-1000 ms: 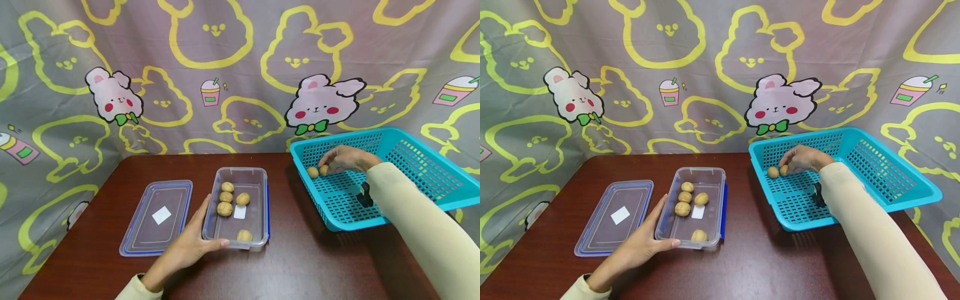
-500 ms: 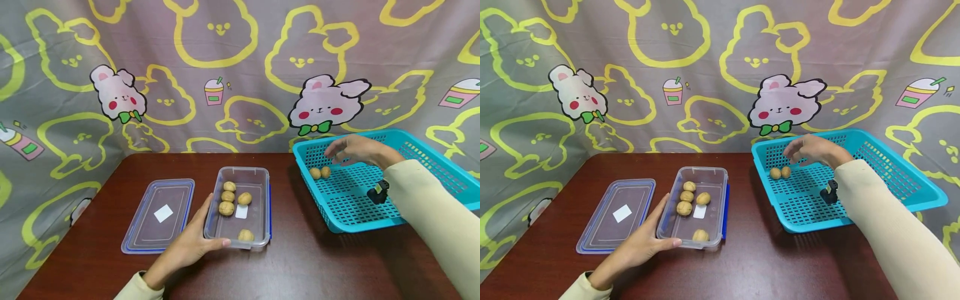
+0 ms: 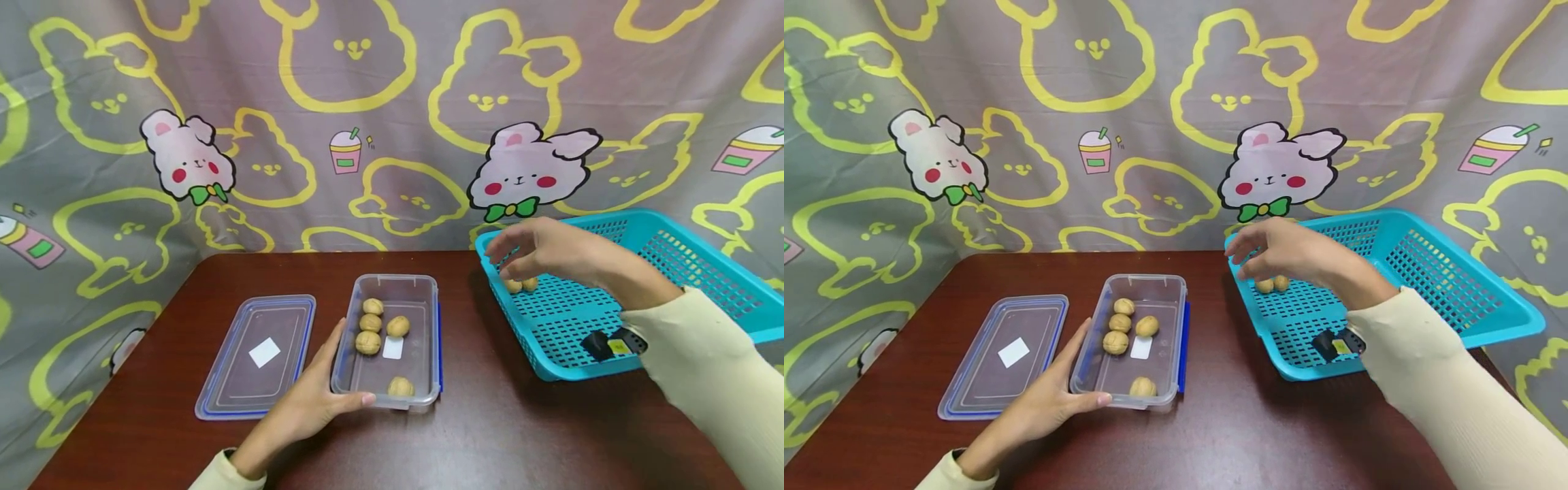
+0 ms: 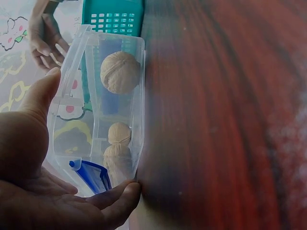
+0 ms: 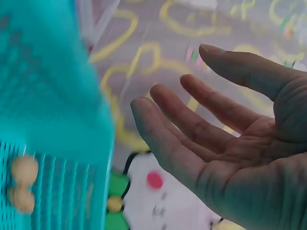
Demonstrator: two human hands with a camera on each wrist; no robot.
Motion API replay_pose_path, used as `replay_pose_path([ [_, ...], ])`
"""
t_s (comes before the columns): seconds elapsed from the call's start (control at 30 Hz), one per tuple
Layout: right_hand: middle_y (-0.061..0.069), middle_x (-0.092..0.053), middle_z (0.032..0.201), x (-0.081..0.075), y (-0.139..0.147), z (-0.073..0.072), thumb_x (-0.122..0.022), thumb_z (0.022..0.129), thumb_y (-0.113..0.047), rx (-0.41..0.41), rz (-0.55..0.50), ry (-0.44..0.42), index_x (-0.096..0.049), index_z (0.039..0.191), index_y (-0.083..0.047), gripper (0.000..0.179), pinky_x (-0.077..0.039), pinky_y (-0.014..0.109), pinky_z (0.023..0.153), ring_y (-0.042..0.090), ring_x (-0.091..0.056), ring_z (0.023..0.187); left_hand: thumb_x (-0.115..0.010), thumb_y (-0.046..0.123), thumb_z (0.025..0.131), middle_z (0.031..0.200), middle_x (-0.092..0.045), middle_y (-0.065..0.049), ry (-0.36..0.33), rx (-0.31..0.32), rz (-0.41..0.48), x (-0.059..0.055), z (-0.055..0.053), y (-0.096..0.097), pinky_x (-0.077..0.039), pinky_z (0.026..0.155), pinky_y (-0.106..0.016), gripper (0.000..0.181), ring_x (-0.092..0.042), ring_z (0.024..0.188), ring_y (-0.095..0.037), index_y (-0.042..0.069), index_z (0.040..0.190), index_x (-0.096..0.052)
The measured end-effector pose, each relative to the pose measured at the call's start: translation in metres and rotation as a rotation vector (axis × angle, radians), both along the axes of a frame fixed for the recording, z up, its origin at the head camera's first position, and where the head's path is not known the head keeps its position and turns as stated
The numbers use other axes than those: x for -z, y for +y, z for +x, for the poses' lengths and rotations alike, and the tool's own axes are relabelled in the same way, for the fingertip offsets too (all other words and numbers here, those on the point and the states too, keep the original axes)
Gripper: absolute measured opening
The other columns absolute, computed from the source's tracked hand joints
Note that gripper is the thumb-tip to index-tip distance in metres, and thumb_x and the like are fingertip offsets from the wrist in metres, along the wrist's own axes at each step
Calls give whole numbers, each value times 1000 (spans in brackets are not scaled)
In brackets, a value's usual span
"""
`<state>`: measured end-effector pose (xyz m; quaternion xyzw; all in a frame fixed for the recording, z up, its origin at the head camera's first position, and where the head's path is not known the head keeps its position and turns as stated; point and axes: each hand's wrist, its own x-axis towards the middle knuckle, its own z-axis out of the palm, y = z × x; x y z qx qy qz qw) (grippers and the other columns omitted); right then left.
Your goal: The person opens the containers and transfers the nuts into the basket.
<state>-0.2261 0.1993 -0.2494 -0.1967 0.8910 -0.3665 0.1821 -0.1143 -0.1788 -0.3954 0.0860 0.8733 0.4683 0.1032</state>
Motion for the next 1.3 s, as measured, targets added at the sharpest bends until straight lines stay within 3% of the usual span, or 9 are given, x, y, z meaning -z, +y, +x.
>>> replay_pose_path([
  [0.27, 13, -68, 131, 3, -42, 38, -74, 96, -12, -50, -84, -39, -66, 133, -6, 39, -62, 40, 94, 24, -69, 115, -91, 38, 81, 177, -5, -16, -3, 4, -4, -1, 0, 0, -13, 127, -66, 128, -11, 161, -42, 14, 170, -2],
  [0.5, 14, -70, 126, 21, -73, 56, -70, 98, -11, -98, -174, -105, -68, 128, -5, 31, -62, 41, 94, 26, -70, 109, -91, 38, 81, 177, -5, -15, 1, 10, 2, -1, 0, 0, -13, 127, -66, 128, -11, 161, -41, 14, 170, -2],
  [0.77, 10, -70, 126, 51, -103, 57, -65, 98, -9, -164, -221, -115, -70, 126, -6, 29, -59, 43, 99, 26, -66, 119, -90, 38, 82, 177, -4, -16, 8, 19, 10, 0, 0, 0, -13, 127, -67, 127, -11, 161, -41, 13, 170, -1],
  [0.93, 11, -72, 124, 64, -122, 54, -66, 97, -10, -228, -243, -146, -69, 125, -2, 30, -57, 38, 101, 22, -68, 115, -90, 39, 82, 177, -4, -16, 7, 16, -8, -1, 1, -1, -15, 126, -68, 127, -12, 161, -42, 15, 170, -1],
  [1.3, 15, -73, 112, 90, -155, 50, -66, 94, -2, -241, -224, -175, -69, 120, 5, 27, -55, 26, 90, 11, -65, 98, -89, 39, 83, 176, -5, -18, 14, 23, -8, 0, 1, -1, -19, 125, -70, 126, -17, 159, -44, 15, 170, -2],
])
